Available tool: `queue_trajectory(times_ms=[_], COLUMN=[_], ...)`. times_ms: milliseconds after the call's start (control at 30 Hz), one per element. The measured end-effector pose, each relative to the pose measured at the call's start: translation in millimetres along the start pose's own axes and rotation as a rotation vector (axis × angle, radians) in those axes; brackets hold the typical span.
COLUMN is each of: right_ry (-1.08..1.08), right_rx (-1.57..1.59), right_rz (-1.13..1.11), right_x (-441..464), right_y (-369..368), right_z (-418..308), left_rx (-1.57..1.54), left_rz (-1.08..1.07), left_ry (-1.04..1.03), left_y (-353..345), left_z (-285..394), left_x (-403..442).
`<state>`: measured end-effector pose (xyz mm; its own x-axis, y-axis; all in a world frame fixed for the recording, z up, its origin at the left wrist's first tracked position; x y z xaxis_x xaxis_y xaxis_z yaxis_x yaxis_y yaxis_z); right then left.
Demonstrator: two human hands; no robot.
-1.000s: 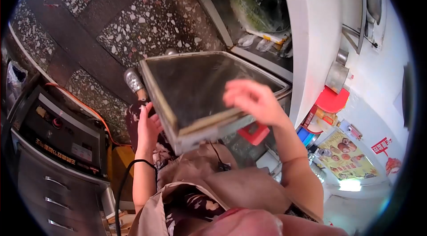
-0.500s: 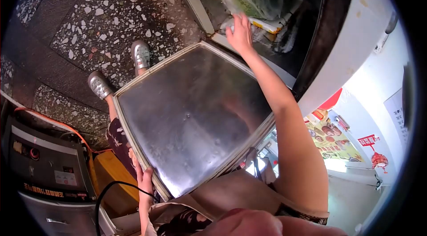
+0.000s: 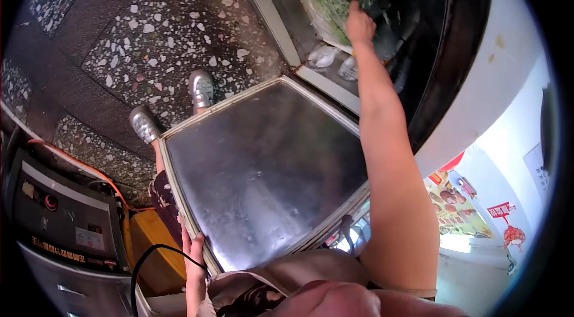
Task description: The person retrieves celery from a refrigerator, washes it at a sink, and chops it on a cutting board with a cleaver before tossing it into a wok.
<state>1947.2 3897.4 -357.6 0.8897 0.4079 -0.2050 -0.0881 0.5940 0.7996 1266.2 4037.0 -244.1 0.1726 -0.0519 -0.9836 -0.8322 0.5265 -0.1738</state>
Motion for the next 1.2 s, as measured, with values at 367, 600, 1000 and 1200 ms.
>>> queue_trajectory(times_ms=[367, 600, 1000, 1200], right_ry=[-0.426, -0.445, 0.138, -0.844], right_rx=[-0.129, -0.084, 0.758, 0.492], right_rz=[-0.214, -0.255, -0.089, -0.198], right_x=[-58.1, -24.5, -261.4, -383.5], right_y=[10.5, 3.1, 278.6, 282.5], right_z=[133.4, 92.0, -105.6, -81.0], left_rx=[-0.108, -0.099, 0.396, 0.788], left_rz=[0.027, 0.011, -0.095, -0.318], left_ry=[-0.027, -0.051, -0.067, 0.195], left_y=[-13.2, -10.0, -46.9, -9.8], left_z=[49.2, 34.3, 187.3, 145.5], left_x=[-3.5, 4.7, 28.1, 39.1])
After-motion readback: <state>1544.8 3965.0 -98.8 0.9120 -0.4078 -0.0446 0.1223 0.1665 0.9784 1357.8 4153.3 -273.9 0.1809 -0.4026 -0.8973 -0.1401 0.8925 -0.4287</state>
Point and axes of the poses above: each hand's wrist, its own x-axis towards the middle knuckle, its own y-axis out of the back of the hand, z = x × y, the point moved 3 cm from there along x, towards the middle knuckle, and after that the axes turned 5 degrees about -y, right-handed, at the moved point
